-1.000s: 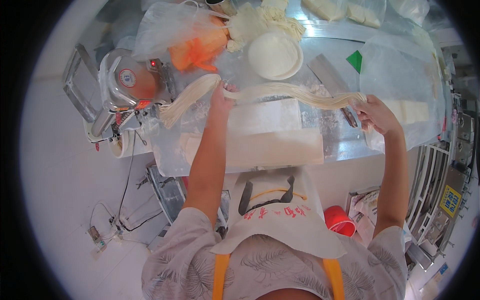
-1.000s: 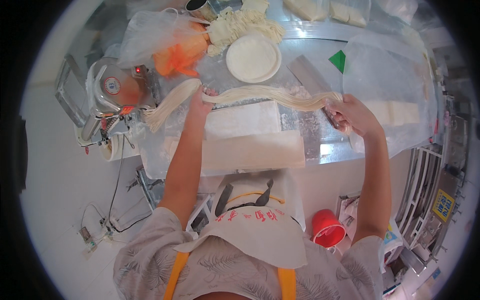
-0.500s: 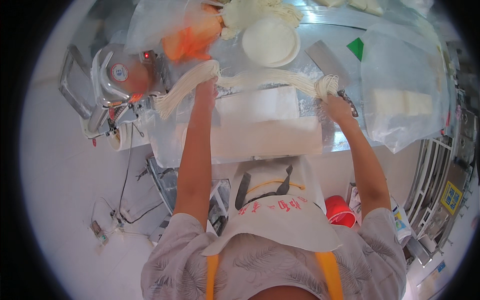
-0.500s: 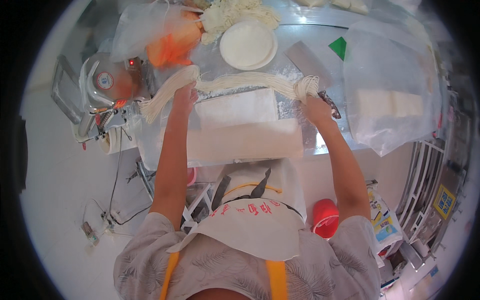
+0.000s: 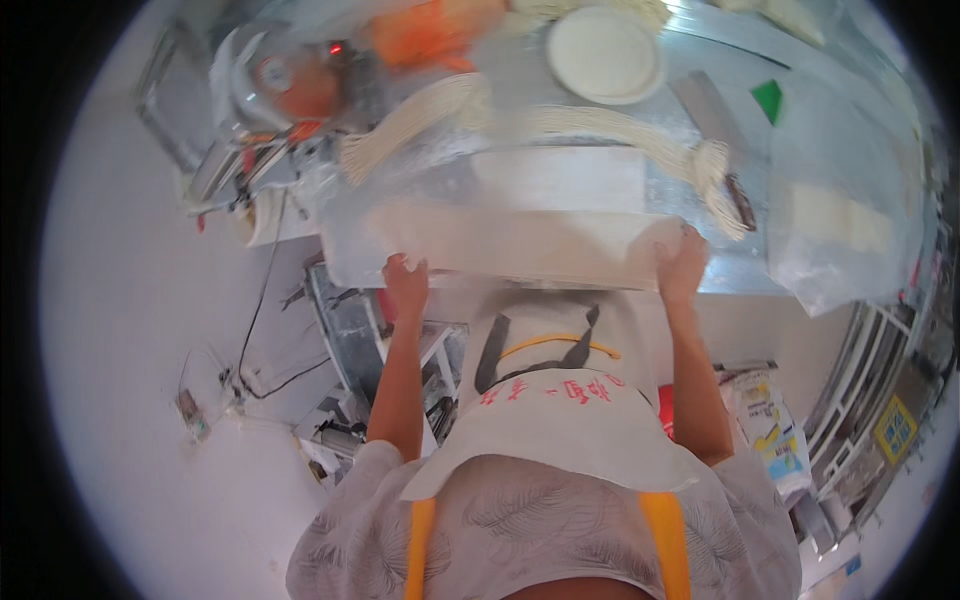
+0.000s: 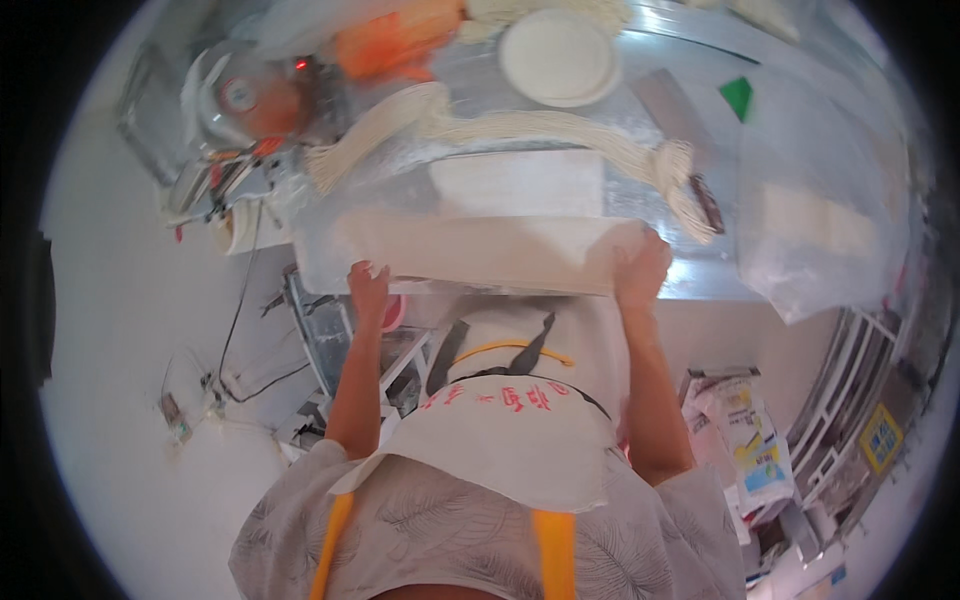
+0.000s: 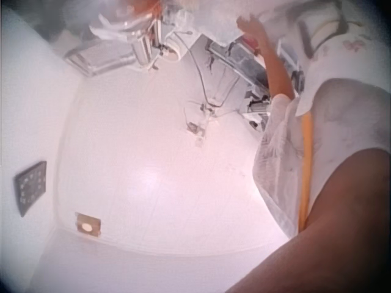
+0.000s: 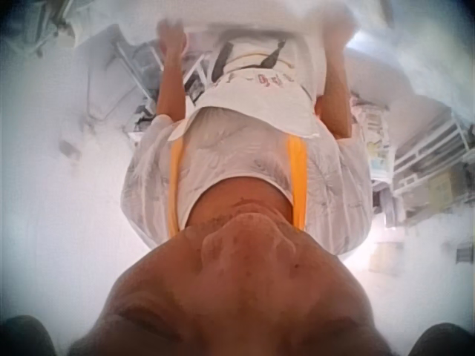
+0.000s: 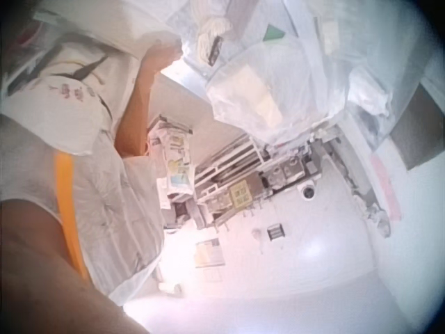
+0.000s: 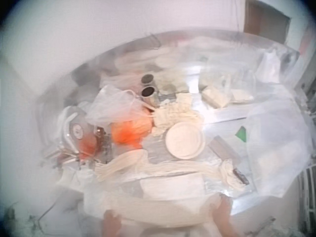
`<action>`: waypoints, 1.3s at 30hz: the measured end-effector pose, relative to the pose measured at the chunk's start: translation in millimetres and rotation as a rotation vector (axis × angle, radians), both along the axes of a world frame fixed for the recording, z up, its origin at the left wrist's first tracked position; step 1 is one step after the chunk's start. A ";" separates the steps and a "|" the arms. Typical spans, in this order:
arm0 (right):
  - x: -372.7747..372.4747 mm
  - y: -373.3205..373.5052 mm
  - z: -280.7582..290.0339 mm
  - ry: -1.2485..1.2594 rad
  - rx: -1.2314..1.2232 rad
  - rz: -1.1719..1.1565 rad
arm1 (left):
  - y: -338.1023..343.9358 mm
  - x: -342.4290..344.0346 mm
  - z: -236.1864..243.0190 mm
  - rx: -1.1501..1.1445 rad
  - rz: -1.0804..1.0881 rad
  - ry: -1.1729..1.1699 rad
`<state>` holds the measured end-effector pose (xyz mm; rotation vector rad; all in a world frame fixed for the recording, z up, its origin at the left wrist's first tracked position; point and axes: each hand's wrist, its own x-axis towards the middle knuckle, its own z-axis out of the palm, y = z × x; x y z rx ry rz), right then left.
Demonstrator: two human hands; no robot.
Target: The person flattens a dough sheet on a floured metal table, cuts it into strips with a bench scraper, and feeds the pieces through a pasta machine to produce long noodles. The person collects the extruded noodles by hand and places them on the table.
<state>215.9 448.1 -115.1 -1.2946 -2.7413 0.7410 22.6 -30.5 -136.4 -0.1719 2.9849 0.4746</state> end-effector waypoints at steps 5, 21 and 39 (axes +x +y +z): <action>7.9 4.3 -27.3 0.025 0.044 -0.036 | -20.9 -37.0 -3.6 -0.073 -0.039 0.071; 13.9 3.0 -50.2 -0.041 0.233 -0.086 | -22.1 -64.5 23.1 0.200 -0.334 0.075; -147.8 -127.1 145.5 0.217 -0.928 0.614 | 61.3 -92.6 478.9 0.367 -0.852 0.126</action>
